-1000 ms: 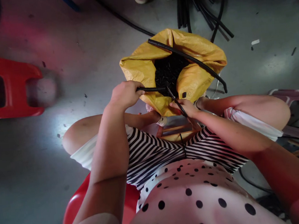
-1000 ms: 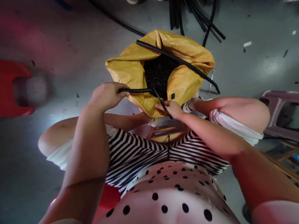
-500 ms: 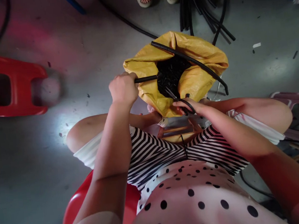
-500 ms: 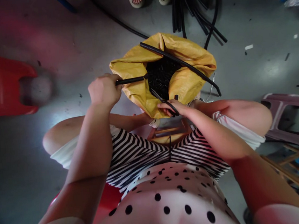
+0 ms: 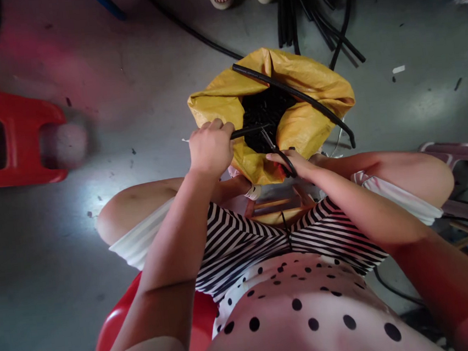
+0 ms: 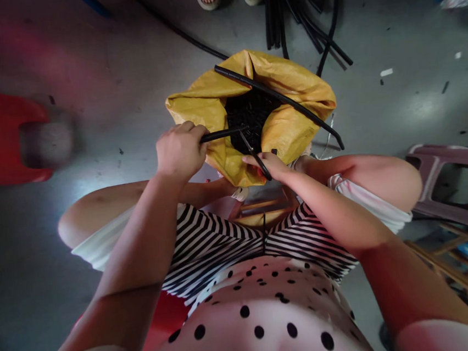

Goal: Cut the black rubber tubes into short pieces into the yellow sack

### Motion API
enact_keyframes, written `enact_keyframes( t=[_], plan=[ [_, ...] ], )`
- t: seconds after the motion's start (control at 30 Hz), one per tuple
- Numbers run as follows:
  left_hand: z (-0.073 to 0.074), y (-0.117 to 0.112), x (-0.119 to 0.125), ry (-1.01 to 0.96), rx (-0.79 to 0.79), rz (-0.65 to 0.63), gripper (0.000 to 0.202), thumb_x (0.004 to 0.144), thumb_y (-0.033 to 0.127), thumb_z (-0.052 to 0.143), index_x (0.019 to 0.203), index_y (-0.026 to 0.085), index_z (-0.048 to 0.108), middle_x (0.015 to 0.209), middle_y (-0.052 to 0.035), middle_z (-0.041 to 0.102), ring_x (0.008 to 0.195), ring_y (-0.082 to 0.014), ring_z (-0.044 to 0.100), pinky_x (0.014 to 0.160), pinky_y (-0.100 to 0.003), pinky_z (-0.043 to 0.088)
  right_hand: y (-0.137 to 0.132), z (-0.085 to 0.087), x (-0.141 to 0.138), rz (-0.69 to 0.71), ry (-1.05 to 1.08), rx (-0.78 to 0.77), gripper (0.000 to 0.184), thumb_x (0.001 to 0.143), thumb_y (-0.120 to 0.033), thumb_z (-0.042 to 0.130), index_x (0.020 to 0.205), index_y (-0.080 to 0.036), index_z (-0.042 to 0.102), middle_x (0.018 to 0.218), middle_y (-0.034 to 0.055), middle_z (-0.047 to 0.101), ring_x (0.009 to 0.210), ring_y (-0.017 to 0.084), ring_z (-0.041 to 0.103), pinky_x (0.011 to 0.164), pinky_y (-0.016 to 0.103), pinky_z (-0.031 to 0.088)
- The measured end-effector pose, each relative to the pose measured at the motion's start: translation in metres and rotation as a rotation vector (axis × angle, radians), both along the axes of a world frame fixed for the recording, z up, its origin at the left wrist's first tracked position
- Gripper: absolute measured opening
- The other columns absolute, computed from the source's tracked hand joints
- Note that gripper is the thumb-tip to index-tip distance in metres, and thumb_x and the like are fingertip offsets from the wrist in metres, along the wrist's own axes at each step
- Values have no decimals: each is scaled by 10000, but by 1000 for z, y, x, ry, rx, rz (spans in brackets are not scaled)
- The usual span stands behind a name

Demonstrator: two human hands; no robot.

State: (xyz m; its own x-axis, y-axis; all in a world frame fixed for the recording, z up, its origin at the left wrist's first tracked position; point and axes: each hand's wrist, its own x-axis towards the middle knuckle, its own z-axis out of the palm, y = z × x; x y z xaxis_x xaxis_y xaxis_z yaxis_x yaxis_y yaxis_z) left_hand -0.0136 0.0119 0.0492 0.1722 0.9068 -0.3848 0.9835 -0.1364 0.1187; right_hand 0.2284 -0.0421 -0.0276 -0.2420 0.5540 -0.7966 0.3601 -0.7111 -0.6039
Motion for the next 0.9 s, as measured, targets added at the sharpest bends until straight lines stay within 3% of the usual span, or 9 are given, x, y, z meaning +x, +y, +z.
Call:
enact_keyframes(
  t=[0.2,0.53,0.9],
  plan=[
    [-1,-2,2,-25,12,-22,325,1036,211,590,1265,239,819,1291,-186,759,1233,-397,717,990,-524,587,0,-4,-1,-38,-48,5,607,910,-756,860,740,-219,634,581,-2,603,546,149,552,573,290,415],
    [-2,0,4,-10,19,-15,351,1042,231,561,1274,237,824,1288,-196,754,1229,-412,710,1009,-558,576,1,14,-9,-151,58,-156,517,1072,-530,761,693,-211,613,511,8,578,460,135,510,497,265,415],
    [2,-9,17,-84,-7,-98,387,1024,209,529,1265,275,825,1228,-190,755,1221,-428,692,1033,-590,549,6,12,-6,-180,31,-135,533,1085,-573,733,713,-208,624,525,20,593,453,134,498,486,285,392]
  ],
)
